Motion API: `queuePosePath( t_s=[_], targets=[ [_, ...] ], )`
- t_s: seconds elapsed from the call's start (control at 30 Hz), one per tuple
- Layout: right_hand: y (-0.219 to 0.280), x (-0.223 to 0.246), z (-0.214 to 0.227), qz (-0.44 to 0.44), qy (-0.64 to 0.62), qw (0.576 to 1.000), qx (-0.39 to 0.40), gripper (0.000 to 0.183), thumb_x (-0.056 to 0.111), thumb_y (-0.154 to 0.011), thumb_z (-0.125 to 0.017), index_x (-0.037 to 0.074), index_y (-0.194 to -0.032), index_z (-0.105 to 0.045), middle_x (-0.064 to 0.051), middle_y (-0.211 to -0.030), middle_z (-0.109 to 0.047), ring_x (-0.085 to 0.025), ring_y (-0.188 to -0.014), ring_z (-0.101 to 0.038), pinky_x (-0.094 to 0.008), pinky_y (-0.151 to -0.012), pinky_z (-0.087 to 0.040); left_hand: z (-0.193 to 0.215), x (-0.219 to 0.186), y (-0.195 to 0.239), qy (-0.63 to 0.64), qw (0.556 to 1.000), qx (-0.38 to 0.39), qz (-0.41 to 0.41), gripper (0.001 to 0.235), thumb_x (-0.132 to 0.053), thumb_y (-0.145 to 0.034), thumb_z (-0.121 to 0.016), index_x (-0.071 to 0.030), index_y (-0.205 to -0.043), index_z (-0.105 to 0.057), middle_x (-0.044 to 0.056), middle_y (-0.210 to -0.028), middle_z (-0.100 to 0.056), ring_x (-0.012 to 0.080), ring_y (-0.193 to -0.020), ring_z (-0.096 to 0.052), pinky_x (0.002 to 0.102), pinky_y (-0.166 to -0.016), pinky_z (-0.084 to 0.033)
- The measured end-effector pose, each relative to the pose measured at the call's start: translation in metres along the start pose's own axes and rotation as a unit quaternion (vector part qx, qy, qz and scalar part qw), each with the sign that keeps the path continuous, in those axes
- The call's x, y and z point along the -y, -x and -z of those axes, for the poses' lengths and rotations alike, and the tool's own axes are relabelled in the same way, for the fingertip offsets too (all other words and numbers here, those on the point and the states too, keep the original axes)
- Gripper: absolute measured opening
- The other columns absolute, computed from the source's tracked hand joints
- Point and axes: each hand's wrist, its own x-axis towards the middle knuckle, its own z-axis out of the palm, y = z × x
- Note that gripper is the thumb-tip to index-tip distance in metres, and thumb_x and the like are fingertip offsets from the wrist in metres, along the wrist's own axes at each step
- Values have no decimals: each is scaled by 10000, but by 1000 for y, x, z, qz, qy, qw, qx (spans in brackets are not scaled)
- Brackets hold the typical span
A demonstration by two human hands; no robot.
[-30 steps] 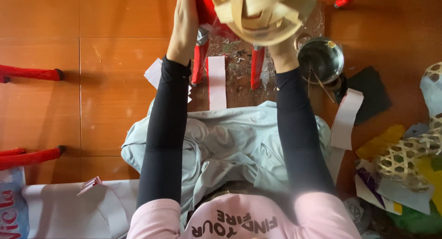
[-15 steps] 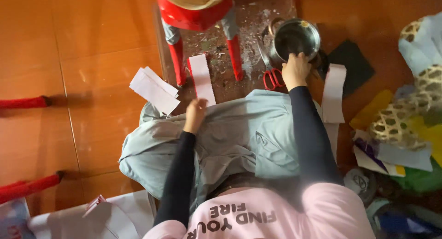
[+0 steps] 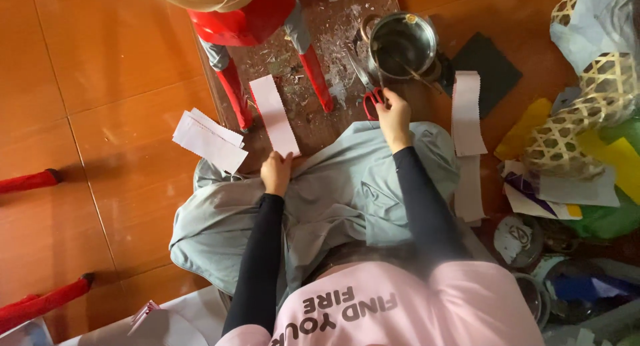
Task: Applying colored paper strips to a bamboo frame to create a lantern.
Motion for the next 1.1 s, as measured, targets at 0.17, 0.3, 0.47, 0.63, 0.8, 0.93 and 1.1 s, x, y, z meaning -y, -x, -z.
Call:
queuePosePath(
  t_s=[0.17, 0.3, 0.47, 0.63, 0.8, 0.93, 1.1],
  targets=[
    [3, 13, 9, -258, -424, 865, 73, 367, 95, -980, -629, 14, -1338, -653, -136, -926, -733, -194, -714, -652, -294, -572, -474, 41, -35, -15, -67, 985, -135, 79, 561, -509, -808, -834, -32, -987, -600, 176, -944, -658, 409, -907, -651, 520, -724, -524],
    [-2, 19, 12, -358, -473, 796, 123, 344, 140, -988, -589, 53, -1315, -655, -101, -860, -736, -180, -596, -627, -269, -435, -397, 27, -33, -25, -133, 978, -94, 131, 707, -503, -574, -900, -23, -1003, -609, 191, -1032, -617, 406, -1015, -607, 536, -766, -505],
    [-2, -13, -17, -420, -548, 705, 160, 229, 185, -1025, -575, 58, -1190, -672, 6, -748, -623, -79, -565, -565, -219, -423, -330, 3, 5, -28, -54, 987, -83, 129, 460, -392, -700, -886, -84, -953, -654, 167, -1036, -634, 398, -1027, -613, 526, -841, -499],
    [-1, -22, -29, -391, -565, 713, 140, 246, 194, -1048, -531, 0, -1101, -673, 19, -666, -518, -74, -493, -426, -238, -400, -270, -1, 25, -35, 59, 988, -85, 116, 343, -290, -771, -837, -52, -911, -635, 152, -890, -680, 387, -878, -671, 471, -801, -533],
    [-2, 9, 6, -367, -619, 680, 145, 251, 221, -1044, -523, 22, -1151, -635, 19, -660, -516, -73, -468, -391, -239, -394, -268, 7, 23, -35, 185, 973, -124, 66, 307, -185, -781, -803, -17, -984, -646, 147, -877, -720, 354, -796, -706, 427, -709, -554],
    [14, 37, 44, -234, -728, 603, 226, 284, 254, -1058, -546, 43, -1231, -623, -20, -694, -553, -104, -542, -443, -253, -469, -333, 18, 18, -31, 464, 876, -13, 136, 261, -73, -837, -679, -22, -1087, -620, 109, -936, -696, 277, -799, -693, 429, -732, -568],
    [44, 47, 40, -213, -701, 559, 388, 278, 240, -1085, -571, 14, -1238, -622, -46, -832, -606, -132, -671, -494, -260, -554, -366, -16, 48, -25, 785, 601, 126, 82, 58, 34, -1094, -522, 35, -1152, -521, 122, -1064, -593, 304, -1006, -659, 618, -1032, -620]
  ],
)
